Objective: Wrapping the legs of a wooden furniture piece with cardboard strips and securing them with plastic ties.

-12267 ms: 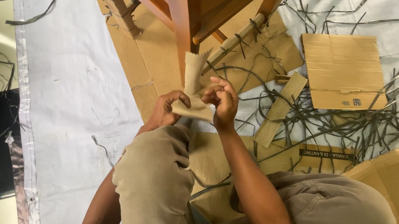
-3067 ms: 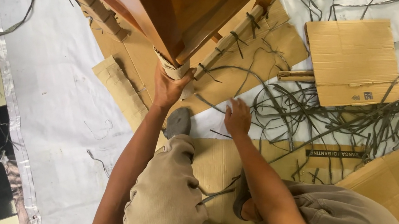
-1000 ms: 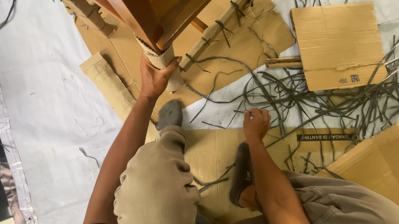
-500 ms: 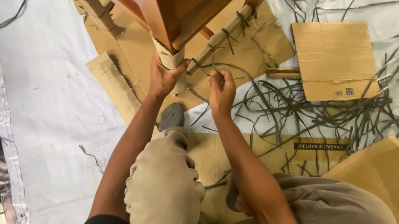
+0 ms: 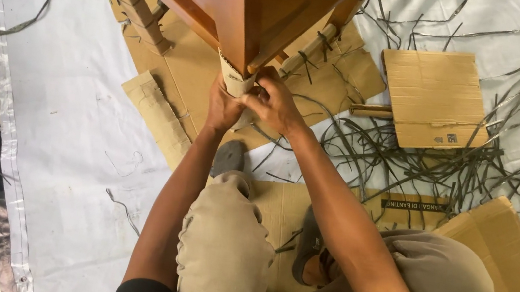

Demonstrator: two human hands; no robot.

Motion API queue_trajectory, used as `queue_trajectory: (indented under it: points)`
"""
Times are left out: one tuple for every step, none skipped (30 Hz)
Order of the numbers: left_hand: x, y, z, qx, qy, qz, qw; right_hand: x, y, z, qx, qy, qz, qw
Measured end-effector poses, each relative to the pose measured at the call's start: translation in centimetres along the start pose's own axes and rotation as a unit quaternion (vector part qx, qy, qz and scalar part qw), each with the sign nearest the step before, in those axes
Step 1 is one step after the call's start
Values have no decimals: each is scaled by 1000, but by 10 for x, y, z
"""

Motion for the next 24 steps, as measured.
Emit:
queue_trajectory:
  points:
    - [-2, 0, 0, 3, -7, 6, 1000, 4, 10, -7, -162, 141, 37, 976]
    - [-2, -5, 2, 8, -14, 8, 1000, 3, 11, -6, -317, 278, 76, 904]
    - [-1, -5, 4, 9, -14, 5, 1000, 10, 20, -8, -316, 280, 79, 903]
    - [-1, -3, 6, 5, -14, 8, 1000, 14, 30, -11, -311, 289, 104, 899]
    - [-1, -1, 7, 1, -15, 11, 1000, 19, 39, -13, -306, 297, 129, 895]
    - [-8, -4, 8, 0, -15, 11, 1000, 14, 36, -17, -306, 297, 130, 895]
    - [-12, -6, 2, -53, -93, -18, 994, 6, 31, -22, -321, 295, 158, 886]
    - [-15, -9, -4, -107, -170, -47, 979, -1, 26, -28, -334, 292, 186, 877]
    - [-8, -7, -6, -108, -170, -47, 978, -5, 26, -25, -334, 292, 186, 877]
    - [-5, -4, -4, -71, -105, -17, 992, -9, 25, -24, -354, 300, 175, 868]
    - [-1, -1, -3, -33, -38, 13, 999, -14, 24, -24, -375, 308, 164, 859]
    - [2, 0, -4, -34, -36, 12, 999, -20, 20, -24, -374, 309, 164, 859]
    - [2, 1, -5, -31, -43, 27, 998, -26, 13, -28, -399, 289, 160, 855]
    - [1, 3, -6, -29, -52, 43, 997, -32, 6, -32, -425, 267, 156, 851]
    - [7, 3, 4, -30, -52, 43, 997, -33, 9, -32, -424, 268, 156, 851]
    - [11, 2, 13, -32, -44, 53, 997, -35, 9, -32, -433, 267, 157, 846]
    - [15, 0, 23, -34, -37, 63, 997, -36, 9, -33, -443, 266, 159, 841]
    - [18, -1, 26, -34, -36, 63, 997, -34, 11, -31, -442, 266, 158, 842]
    - [20, -3, 29, -28, 8, 69, 997, -32, 14, -29, -447, 272, 153, 838]
    - [23, -6, 32, -22, 53, 75, 996, -29, 15, -26, -453, 277, 148, 834]
    - [19, -8, 4, -22, 54, 75, 995, -29, 15, -25, -453, 278, 147, 834]
    - [16, -10, -22, 12, 18, 87, 996, -29, 16, -24, -457, 279, 141, 832]
    - [12, -12, -47, 46, -18, 99, 994, -29, 17, -23, -462, 281, 135, 830]
    - [9, -16, -59, 46, -16, 99, 994, -30, 15, -23, -462, 282, 134, 830]
Point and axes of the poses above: each hand's wrist, its own y-axis towards the middle knuckle, its own x-axis out of the back of the hand, z = x × y, the point moved 6 cm from there along y, towards the middle knuckle, and after that the axes turned 2 degrees about -x, right-handed, at the moved point
